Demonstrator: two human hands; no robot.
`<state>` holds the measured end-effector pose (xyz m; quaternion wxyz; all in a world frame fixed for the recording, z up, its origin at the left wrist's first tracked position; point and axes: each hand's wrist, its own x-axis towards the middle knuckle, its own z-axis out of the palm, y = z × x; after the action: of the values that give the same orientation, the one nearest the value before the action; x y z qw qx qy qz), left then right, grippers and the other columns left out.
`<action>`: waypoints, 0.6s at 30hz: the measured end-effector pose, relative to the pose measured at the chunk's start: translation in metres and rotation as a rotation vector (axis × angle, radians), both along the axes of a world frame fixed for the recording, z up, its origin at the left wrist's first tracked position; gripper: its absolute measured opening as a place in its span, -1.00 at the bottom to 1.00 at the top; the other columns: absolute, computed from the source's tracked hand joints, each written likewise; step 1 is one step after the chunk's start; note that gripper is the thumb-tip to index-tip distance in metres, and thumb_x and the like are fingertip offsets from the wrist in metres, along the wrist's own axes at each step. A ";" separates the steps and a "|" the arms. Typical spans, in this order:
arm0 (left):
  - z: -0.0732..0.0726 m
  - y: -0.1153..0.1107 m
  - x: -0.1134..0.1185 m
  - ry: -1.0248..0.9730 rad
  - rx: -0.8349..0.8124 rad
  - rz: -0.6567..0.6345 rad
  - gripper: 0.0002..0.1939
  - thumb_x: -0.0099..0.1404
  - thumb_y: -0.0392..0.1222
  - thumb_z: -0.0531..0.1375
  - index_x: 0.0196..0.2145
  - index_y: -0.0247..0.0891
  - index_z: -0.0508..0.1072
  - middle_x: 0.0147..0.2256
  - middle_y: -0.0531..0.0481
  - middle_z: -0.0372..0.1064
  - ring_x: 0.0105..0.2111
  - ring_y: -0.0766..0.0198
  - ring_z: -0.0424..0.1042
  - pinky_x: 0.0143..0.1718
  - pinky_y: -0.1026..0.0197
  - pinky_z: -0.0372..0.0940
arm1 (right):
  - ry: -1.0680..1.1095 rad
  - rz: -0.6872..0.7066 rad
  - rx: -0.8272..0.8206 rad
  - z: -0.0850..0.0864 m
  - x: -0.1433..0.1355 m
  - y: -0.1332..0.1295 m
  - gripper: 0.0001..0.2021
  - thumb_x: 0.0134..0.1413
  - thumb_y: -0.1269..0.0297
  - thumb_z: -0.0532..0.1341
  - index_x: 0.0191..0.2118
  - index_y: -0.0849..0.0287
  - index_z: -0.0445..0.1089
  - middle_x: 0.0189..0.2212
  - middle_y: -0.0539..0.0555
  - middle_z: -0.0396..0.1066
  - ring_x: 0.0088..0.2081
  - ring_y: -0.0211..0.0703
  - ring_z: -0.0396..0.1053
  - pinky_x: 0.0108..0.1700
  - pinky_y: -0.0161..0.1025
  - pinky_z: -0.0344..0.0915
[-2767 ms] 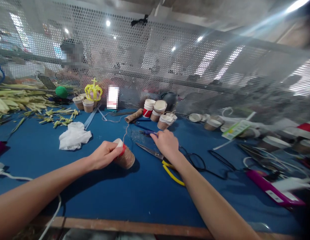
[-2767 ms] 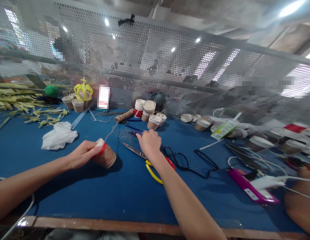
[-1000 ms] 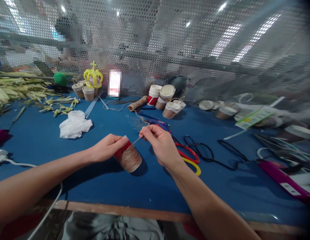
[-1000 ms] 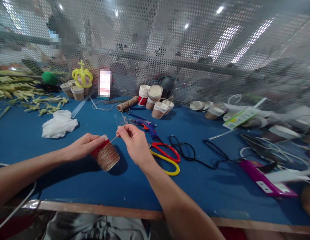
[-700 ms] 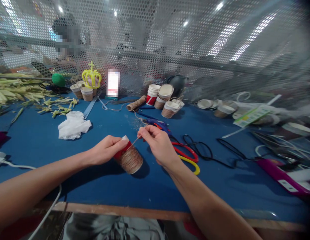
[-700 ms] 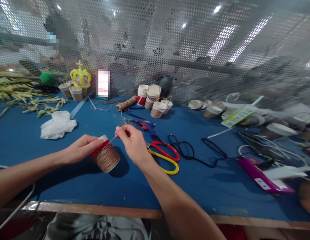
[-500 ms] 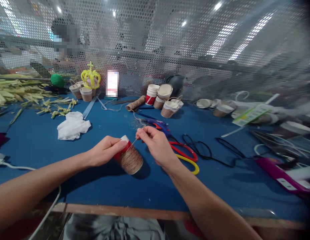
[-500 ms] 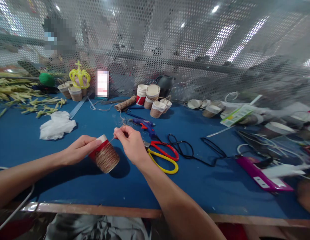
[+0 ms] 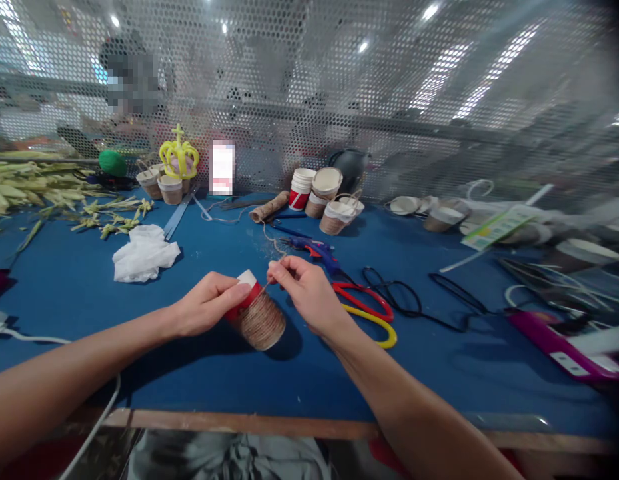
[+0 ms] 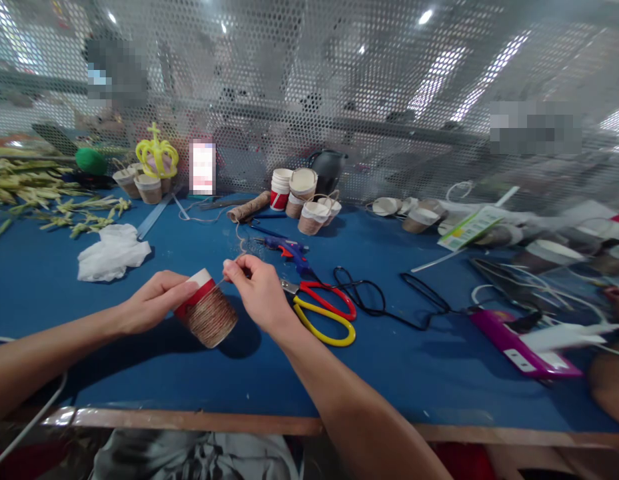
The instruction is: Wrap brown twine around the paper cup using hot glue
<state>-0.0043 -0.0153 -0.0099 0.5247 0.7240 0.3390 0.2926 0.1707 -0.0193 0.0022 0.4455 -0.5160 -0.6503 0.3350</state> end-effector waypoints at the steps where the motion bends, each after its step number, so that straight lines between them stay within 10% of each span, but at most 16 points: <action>1: 0.000 0.000 0.000 0.002 0.004 0.003 -0.57 0.19 0.03 -0.05 -0.66 -0.35 0.21 -0.68 0.12 0.03 -0.65 0.46 0.01 -0.64 0.38 -0.01 | -0.001 -0.001 0.006 0.000 0.001 0.000 -0.76 0.02 0.19 0.09 -0.55 0.20 0.28 -0.56 0.00 0.35 -0.47 -0.28 0.30 -0.35 -0.29 0.20; 18: 0.001 0.000 0.000 -0.001 0.020 -0.014 -0.56 0.20 0.02 -0.06 -0.64 -0.38 0.24 -0.66 0.11 0.05 -0.63 0.45 0.02 -0.63 0.38 0.00 | -0.044 0.018 -0.023 0.001 0.000 0.000 -0.76 0.03 0.21 0.09 -0.55 0.22 0.28 -0.56 0.00 0.34 -0.48 -0.29 0.28 -0.37 -0.31 0.18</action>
<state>-0.0044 -0.0154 -0.0087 0.5196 0.7316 0.3305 0.2926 0.1706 -0.0194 0.0028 0.4222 -0.5227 -0.6605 0.3351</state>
